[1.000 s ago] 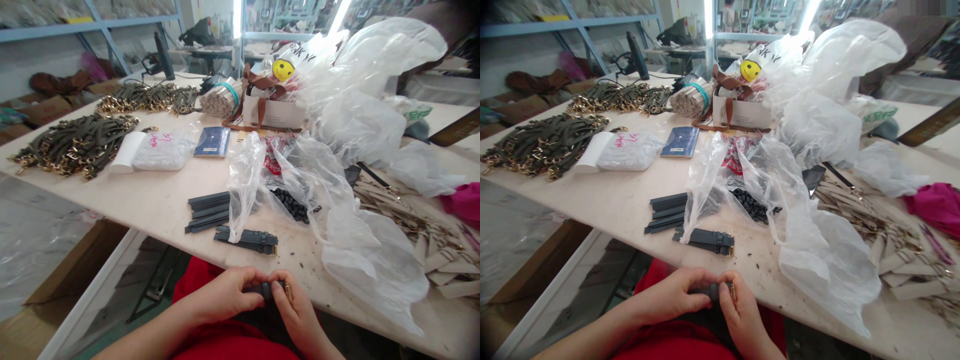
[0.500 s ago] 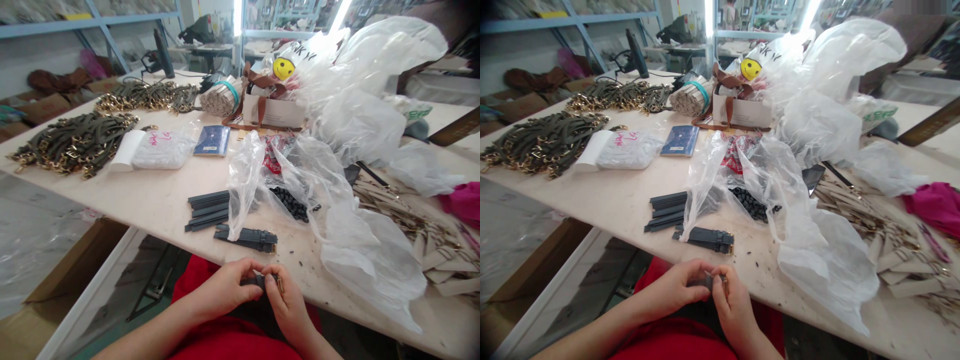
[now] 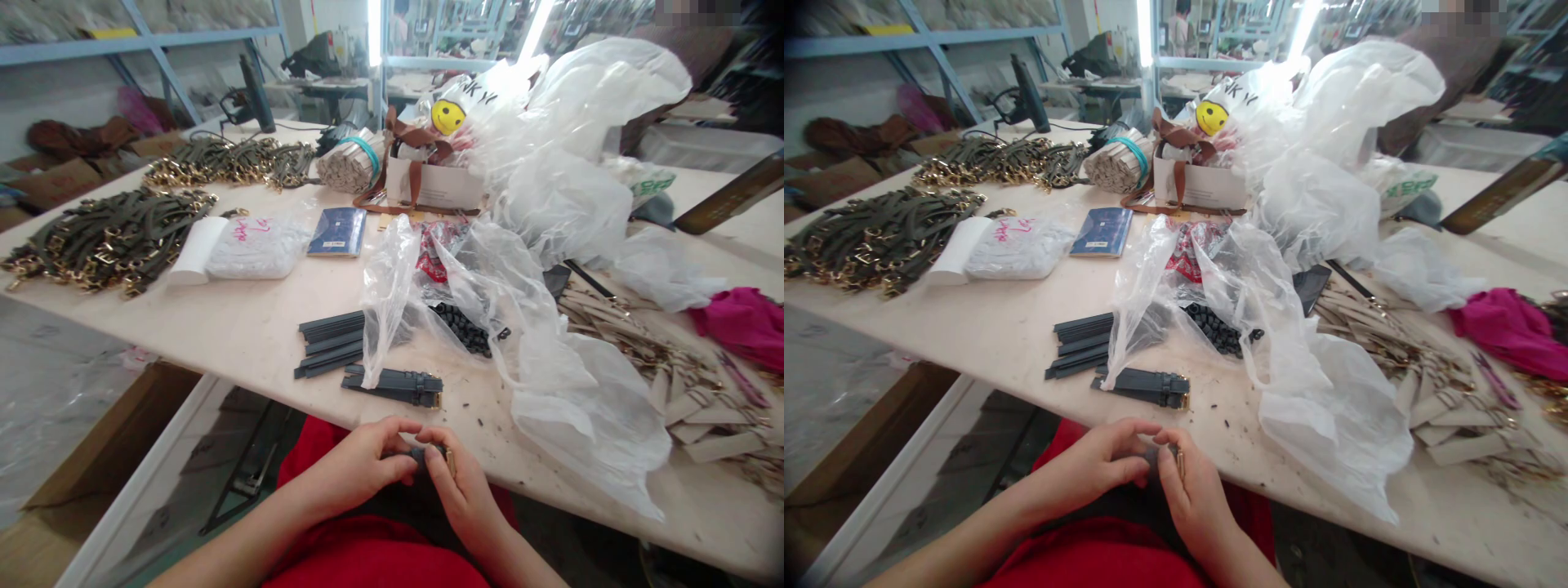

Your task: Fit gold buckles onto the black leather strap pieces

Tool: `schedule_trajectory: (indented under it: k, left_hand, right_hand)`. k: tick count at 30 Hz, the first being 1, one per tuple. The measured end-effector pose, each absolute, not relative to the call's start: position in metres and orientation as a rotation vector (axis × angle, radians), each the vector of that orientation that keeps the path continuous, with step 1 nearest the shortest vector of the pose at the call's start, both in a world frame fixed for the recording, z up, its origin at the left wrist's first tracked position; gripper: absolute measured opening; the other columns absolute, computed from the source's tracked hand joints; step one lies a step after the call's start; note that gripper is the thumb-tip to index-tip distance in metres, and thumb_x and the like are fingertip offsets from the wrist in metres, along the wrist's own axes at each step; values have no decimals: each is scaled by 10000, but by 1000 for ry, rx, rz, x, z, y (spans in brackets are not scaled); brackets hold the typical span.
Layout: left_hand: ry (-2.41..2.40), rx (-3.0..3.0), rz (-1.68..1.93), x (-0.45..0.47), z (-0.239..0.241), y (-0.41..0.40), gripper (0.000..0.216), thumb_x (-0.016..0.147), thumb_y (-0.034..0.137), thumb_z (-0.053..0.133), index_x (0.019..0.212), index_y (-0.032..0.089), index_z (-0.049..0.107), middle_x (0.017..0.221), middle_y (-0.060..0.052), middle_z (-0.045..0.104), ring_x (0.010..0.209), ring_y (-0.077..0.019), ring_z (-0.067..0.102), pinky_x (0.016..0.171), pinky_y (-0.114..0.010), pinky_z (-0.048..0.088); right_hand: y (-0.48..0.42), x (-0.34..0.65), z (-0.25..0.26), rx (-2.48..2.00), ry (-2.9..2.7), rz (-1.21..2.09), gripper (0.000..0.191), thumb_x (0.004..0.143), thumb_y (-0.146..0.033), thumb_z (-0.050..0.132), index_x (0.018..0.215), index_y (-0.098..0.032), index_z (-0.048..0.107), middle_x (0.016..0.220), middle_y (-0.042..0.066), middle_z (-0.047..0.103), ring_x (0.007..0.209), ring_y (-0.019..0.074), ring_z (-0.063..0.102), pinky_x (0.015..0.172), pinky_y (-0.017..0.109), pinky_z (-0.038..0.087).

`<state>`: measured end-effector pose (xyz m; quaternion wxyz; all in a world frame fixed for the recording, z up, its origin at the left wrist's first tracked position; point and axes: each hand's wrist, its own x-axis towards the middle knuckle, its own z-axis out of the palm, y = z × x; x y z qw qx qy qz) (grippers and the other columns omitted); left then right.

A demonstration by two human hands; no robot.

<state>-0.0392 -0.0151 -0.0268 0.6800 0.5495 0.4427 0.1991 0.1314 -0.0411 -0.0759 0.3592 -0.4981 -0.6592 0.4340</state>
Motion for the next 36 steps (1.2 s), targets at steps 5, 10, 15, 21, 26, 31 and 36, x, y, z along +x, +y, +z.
schedule_trajectory:
  k: [5,10,15,21,26,31,36]
  left_hand:
    - [992,1206,441,-36,-31,-13,403,715,199,556,1111,153,497,683,20,597,647,-142,577,617,-247,436]
    - [988,1271,444,-32,-37,-20,413,737,214,553,1144,177,487,748,15,617,681,-144,593,640,-246,453]
    - [1135,1725,452,-38,-22,-4,341,831,282,490,1159,191,498,964,-39,641,857,-172,597,751,-269,459]
    - [1497,2626,346,-37,-25,29,232,844,154,468,1054,197,559,1036,-68,601,943,-221,564,836,-367,414]
    - [1529,2770,270,-28,-36,34,196,854,133,434,992,166,570,930,-82,617,886,-233,569,821,-389,392]
    - [1565,2515,414,-23,-15,30,198,866,202,418,943,174,599,899,-85,631,880,-234,573,805,-370,391]
    - [1335,1820,508,-20,-4,17,199,811,292,466,892,174,605,736,-3,630,670,-152,575,621,-246,416]
  right_hand:
    - [-44,134,-74,-1188,-1728,1096,227,899,-301,339,1074,-221,459,1005,57,609,962,175,567,788,271,452]
    - [-49,133,-76,-1129,-1760,1123,234,896,-295,337,1084,-215,452,982,65,616,943,178,579,762,264,467]
    - [-46,134,-71,-1197,-1646,1080,247,893,-329,341,1060,-210,479,969,57,609,915,176,573,788,278,456]
    - [-45,144,-68,-1389,-1457,996,266,874,-376,361,949,-184,531,818,37,601,743,167,571,701,284,464]
    - [-51,145,-70,-1387,-1520,1012,244,853,-368,410,926,-180,548,809,38,607,749,173,564,677,277,455]
    - [-46,146,-64,-1370,-1511,1003,237,840,-366,428,915,-182,557,755,21,588,660,153,536,637,268,446]
    - [-44,147,-61,-1355,-1398,1129,311,837,-417,427,1003,-182,545,694,6,563,591,145,504,580,266,424]
